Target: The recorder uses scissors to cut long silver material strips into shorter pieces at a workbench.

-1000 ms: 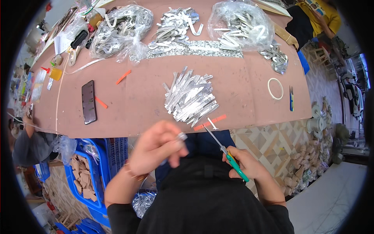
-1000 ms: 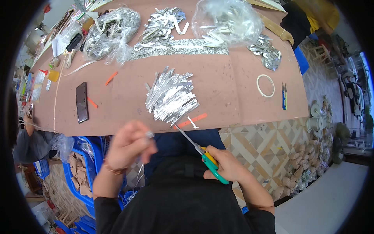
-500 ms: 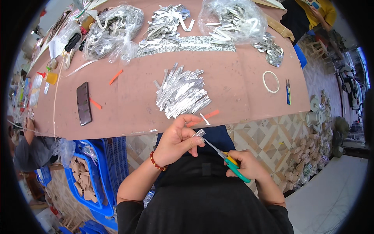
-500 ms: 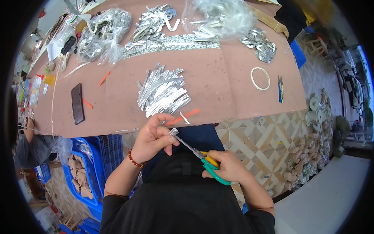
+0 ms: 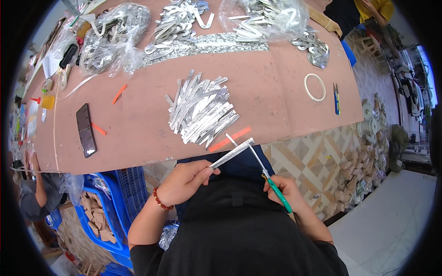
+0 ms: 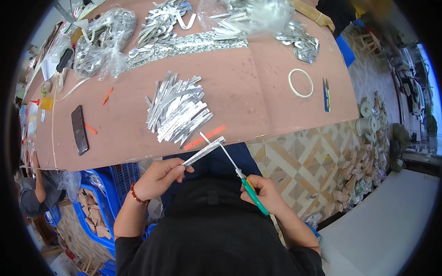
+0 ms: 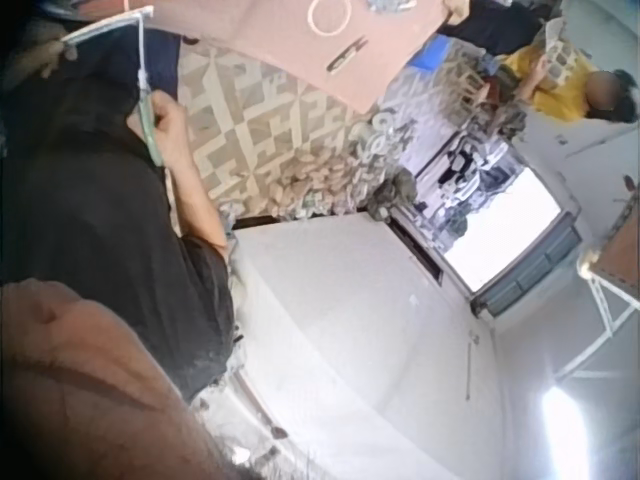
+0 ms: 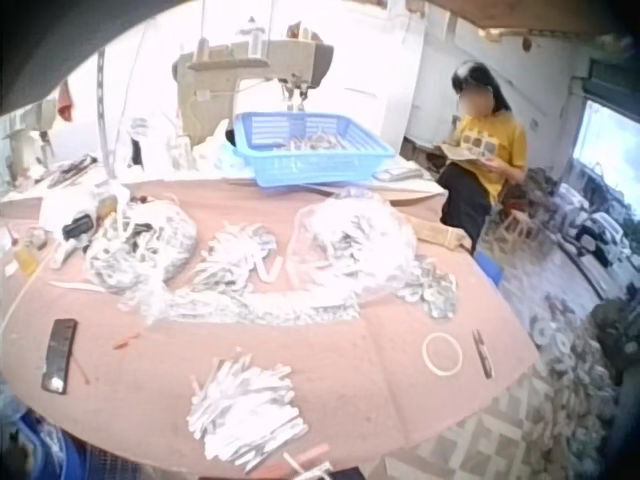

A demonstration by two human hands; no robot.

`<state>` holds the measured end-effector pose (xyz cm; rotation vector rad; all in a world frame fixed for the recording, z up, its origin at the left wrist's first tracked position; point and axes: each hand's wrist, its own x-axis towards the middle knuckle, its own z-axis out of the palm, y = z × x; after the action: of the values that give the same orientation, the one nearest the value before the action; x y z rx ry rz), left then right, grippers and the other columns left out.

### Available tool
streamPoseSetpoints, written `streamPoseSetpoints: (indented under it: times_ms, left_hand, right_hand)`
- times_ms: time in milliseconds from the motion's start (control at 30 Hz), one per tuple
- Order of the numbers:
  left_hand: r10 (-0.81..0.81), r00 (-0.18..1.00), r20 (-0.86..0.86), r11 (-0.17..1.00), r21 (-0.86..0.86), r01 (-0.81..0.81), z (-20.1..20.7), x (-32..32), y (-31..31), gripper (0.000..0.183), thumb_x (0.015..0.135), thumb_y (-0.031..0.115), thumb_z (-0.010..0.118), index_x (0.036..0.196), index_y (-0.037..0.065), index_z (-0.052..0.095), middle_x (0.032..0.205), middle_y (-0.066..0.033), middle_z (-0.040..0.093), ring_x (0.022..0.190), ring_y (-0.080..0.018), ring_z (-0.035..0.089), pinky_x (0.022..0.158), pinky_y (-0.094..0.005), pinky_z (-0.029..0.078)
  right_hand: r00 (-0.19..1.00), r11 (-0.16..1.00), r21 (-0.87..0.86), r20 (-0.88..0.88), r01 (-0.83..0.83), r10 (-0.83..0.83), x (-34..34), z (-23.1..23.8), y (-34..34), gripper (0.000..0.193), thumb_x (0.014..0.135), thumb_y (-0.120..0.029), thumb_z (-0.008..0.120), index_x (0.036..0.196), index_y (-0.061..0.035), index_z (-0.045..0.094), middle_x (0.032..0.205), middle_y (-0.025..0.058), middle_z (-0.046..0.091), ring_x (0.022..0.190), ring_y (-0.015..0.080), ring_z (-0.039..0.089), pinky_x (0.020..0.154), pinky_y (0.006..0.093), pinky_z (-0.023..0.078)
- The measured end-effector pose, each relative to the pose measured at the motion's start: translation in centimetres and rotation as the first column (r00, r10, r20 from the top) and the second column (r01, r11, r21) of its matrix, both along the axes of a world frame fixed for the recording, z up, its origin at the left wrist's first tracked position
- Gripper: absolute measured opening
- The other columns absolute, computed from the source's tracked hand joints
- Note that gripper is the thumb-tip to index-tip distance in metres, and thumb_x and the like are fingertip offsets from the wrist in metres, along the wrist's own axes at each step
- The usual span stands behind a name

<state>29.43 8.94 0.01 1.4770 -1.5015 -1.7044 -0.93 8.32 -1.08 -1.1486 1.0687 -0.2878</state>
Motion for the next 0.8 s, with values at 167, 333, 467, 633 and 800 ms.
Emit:
streamPoseSetpoints:
  times_ms: [167,333,467,633,800]
  left_hand:
    - [0.221,0.955,0.197,0.909,-0.398,-0.128,-0.6,-1.1,0.2,0.014,0.086,0.013,0.055,0.088,0.001,0.062,0.073,-0.0142,0.059,0.065,-0.0282,0.058,0.061,-0.0334,0.045]
    - [0.273,0.922,0.273,0.927,-0.331,-0.177,0.2,-1.5,-0.2,0.011,0.084,0.011,0.058,0.087,0.001,0.061,0.074,-0.0151,0.060,0.064,-0.0305,0.058,0.058,-0.0342,0.045]
    - [0.327,0.919,0.221,0.923,-0.286,-0.259,0.4,-1.8,0.0,0.009,0.084,0.010,0.059,0.086,0.002,0.061,0.071,-0.0137,0.059,0.056,-0.0265,0.057,0.054,-0.0316,0.044]
    - [0.366,0.908,0.204,0.914,-0.264,-0.309,-0.1,-2.1,0.1,0.008,0.082,0.009,0.060,0.086,0.002,0.061,0.065,-0.0117,0.058,0.050,-0.0183,0.053,0.050,-0.0278,0.042]
    - [0.414,0.887,0.202,0.889,-0.298,-0.347,-0.6,-2.4,0.6,0.008,0.081,0.009,0.061,0.086,0.002,0.061,0.062,-0.0100,0.057,0.047,-0.0132,0.053,0.048,-0.0253,0.041]
  right_hand:
    - [0.998,1.000,-0.028,-0.069,0.005,-0.007,0.2,0.0,-0.3,0.012,0.080,-0.011,0.065,0.078,-0.0031,0.056,0.065,-0.0043,0.049,0.059,0.0024,0.043,0.053,0.0201,0.035]
    - [0.997,0.995,0.061,-0.018,0.076,-0.075,0.7,0.1,-1.0,0.013,0.082,-0.012,0.064,0.077,-0.0030,0.055,0.066,-0.0044,0.050,0.061,0.0026,0.044,0.055,0.0197,0.036]
    - [0.998,0.994,0.091,-0.005,0.058,-0.058,0.8,0.4,-1.3,0.013,0.083,-0.013,0.063,0.077,-0.0031,0.056,0.067,-0.0048,0.050,0.062,0.0024,0.043,0.055,0.0197,0.036]
    - [0.998,0.986,0.155,-0.031,0.054,-0.049,0.8,0.9,-1.5,0.016,0.084,-0.017,0.063,0.079,-0.0030,0.057,0.068,-0.0050,0.050,0.062,0.0023,0.043,0.056,0.0195,0.035]
    - [0.999,0.987,0.157,-0.024,0.036,-0.033,0.8,0.7,-1.4,0.018,0.084,-0.019,0.063,0.080,-0.0027,0.057,0.066,-0.0052,0.049,0.062,0.0023,0.042,0.055,0.0193,0.035]
